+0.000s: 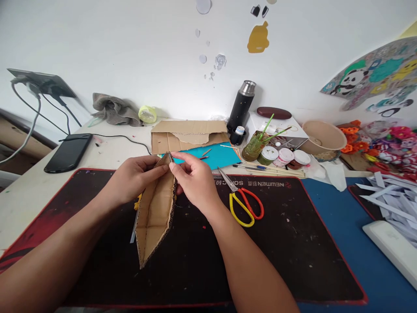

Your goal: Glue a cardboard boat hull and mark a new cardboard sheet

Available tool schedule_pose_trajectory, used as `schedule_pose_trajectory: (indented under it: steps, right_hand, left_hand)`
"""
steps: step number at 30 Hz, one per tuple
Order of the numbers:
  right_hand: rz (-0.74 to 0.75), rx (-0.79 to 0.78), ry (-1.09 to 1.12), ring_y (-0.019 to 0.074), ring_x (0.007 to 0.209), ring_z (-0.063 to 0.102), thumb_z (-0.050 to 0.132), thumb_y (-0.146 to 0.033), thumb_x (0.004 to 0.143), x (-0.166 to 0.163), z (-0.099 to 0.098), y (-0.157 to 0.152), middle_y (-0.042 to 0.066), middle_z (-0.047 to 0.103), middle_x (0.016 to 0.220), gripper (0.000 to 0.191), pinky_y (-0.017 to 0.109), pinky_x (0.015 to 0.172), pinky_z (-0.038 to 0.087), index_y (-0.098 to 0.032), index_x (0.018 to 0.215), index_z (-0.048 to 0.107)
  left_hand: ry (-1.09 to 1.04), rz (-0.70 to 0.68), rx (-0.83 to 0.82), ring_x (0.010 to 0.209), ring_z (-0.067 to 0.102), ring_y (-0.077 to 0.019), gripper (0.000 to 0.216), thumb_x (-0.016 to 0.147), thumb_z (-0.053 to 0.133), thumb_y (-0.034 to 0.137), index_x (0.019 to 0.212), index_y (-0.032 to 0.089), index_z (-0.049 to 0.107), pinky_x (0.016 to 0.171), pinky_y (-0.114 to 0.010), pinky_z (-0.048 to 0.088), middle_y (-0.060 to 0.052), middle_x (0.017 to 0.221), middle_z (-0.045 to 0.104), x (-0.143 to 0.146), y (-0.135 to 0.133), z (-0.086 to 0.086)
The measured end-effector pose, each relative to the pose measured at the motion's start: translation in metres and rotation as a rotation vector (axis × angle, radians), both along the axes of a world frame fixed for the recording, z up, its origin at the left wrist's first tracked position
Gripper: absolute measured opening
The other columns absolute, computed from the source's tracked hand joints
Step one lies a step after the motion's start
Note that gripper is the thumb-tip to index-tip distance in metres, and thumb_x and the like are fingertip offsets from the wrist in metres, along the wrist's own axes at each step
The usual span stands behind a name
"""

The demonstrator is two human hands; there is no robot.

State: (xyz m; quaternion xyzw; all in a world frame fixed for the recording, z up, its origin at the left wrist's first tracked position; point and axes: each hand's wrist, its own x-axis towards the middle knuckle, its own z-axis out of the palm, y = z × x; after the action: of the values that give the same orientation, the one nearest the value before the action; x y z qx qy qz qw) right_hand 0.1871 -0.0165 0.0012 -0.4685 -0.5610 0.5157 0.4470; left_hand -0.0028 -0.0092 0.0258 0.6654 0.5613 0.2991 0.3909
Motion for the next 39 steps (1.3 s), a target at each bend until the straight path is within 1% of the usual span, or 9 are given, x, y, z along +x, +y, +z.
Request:
schedule_pose_trajectory:
  steps: [8,14,16,20,25,28,32,37,39]
  right_hand:
    - [0.022,0.018,0.029,0.0126,0.046,0.057,0.071,-0.045,0.098,0.002,-0.002,0.001,-0.005,0.065,0.070,0.039,0.029,0.046,0.051,-0.028,0.132,0.077]
    - [0.023,0.001,0.083,0.0140,0.047,0.056,0.075,-0.051,0.095,0.000,-0.001,0.000,-0.006,0.060,0.065,0.044,0.030,0.046,0.051,-0.028,0.132,0.076]
    - [0.022,-0.009,0.081,0.0144,0.047,0.056,0.075,-0.052,0.095,0.000,-0.001,-0.001,-0.006,0.060,0.065,0.044,0.031,0.047,0.052,-0.028,0.132,0.076]
    - [0.030,0.000,0.120,0.0144,0.046,0.056,0.076,-0.048,0.096,-0.001,-0.001,-0.001,-0.007,0.058,0.064,0.041,0.031,0.045,0.052,-0.026,0.131,0.077]
    - [0.029,0.011,0.125,0.0134,0.046,0.054,0.077,-0.048,0.095,-0.002,-0.005,0.000,-0.007,0.058,0.065,0.044,0.029,0.044,0.051,-0.025,0.132,0.076]
    - [0.027,0.003,0.144,0.0133,0.047,0.053,0.078,-0.049,0.095,-0.002,-0.006,0.001,-0.007,0.057,0.065,0.045,0.029,0.044,0.051,-0.025,0.133,0.076]
    - [0.013,-0.009,0.161,0.0124,0.047,0.051,0.080,-0.049,0.093,-0.002,-0.008,0.002,-0.007,0.056,0.063,0.043,0.027,0.043,0.049,-0.026,0.129,0.078]
    - [0.008,-0.016,0.158,0.0120,0.046,0.052,0.080,-0.051,0.093,-0.002,-0.010,0.003,-0.007,0.056,0.063,0.043,0.027,0.043,0.048,-0.026,0.128,0.079]
    - [0.008,-0.015,0.153,0.0113,0.045,0.052,0.079,-0.051,0.093,-0.002,-0.011,0.002,-0.007,0.056,0.063,0.043,0.026,0.043,0.048,-0.026,0.128,0.079]
  left_hand:
    - [-0.019,0.020,-0.027,0.064,0.049,-0.0167,0.042,0.089,0.065,0.059,0.075,0.020,0.068,0.057,-0.029,0.035,0.000,0.067,0.058,0.002,-0.002,0.003]
    - [-0.087,0.051,-0.077,0.058,0.038,-0.0134,0.045,0.088,0.068,0.059,0.066,0.021,0.057,0.052,-0.028,0.029,0.003,0.062,0.045,0.004,-0.003,0.007]
    - [-0.116,0.051,-0.097,0.058,0.038,-0.0133,0.044,0.088,0.069,0.058,0.067,0.021,0.058,0.052,-0.028,0.029,0.003,0.062,0.046,0.004,-0.004,0.008]
    - [-0.127,0.050,-0.102,0.061,0.044,-0.0147,0.044,0.087,0.068,0.060,0.069,0.021,0.061,0.053,-0.028,0.032,0.002,0.065,0.052,0.004,-0.003,0.007]
    - [-0.060,0.062,0.000,0.062,0.040,-0.0138,0.047,0.090,0.065,0.059,0.065,0.021,0.056,0.054,-0.028,0.030,0.003,0.063,0.046,0.005,-0.003,0.007]
    - [-0.055,0.047,0.013,0.062,0.040,-0.0137,0.045,0.091,0.064,0.058,0.066,0.020,0.058,0.055,-0.027,0.030,0.003,0.064,0.046,0.005,-0.003,0.007]
    - [-0.055,0.033,0.026,0.062,0.039,-0.0134,0.047,0.092,0.063,0.058,0.065,0.020,0.054,0.055,-0.027,0.030,0.004,0.063,0.045,0.004,-0.002,0.004]
    - [-0.057,0.019,0.057,0.063,0.039,-0.0133,0.044,0.095,0.061,0.055,0.070,0.019,0.062,0.056,-0.028,0.030,0.004,0.065,0.048,0.004,-0.001,0.000]
    - [-0.060,0.016,0.067,0.063,0.039,-0.0133,0.044,0.095,0.061,0.055,0.070,0.019,0.062,0.057,-0.028,0.030,0.004,0.065,0.048,0.003,-0.001,-0.001]
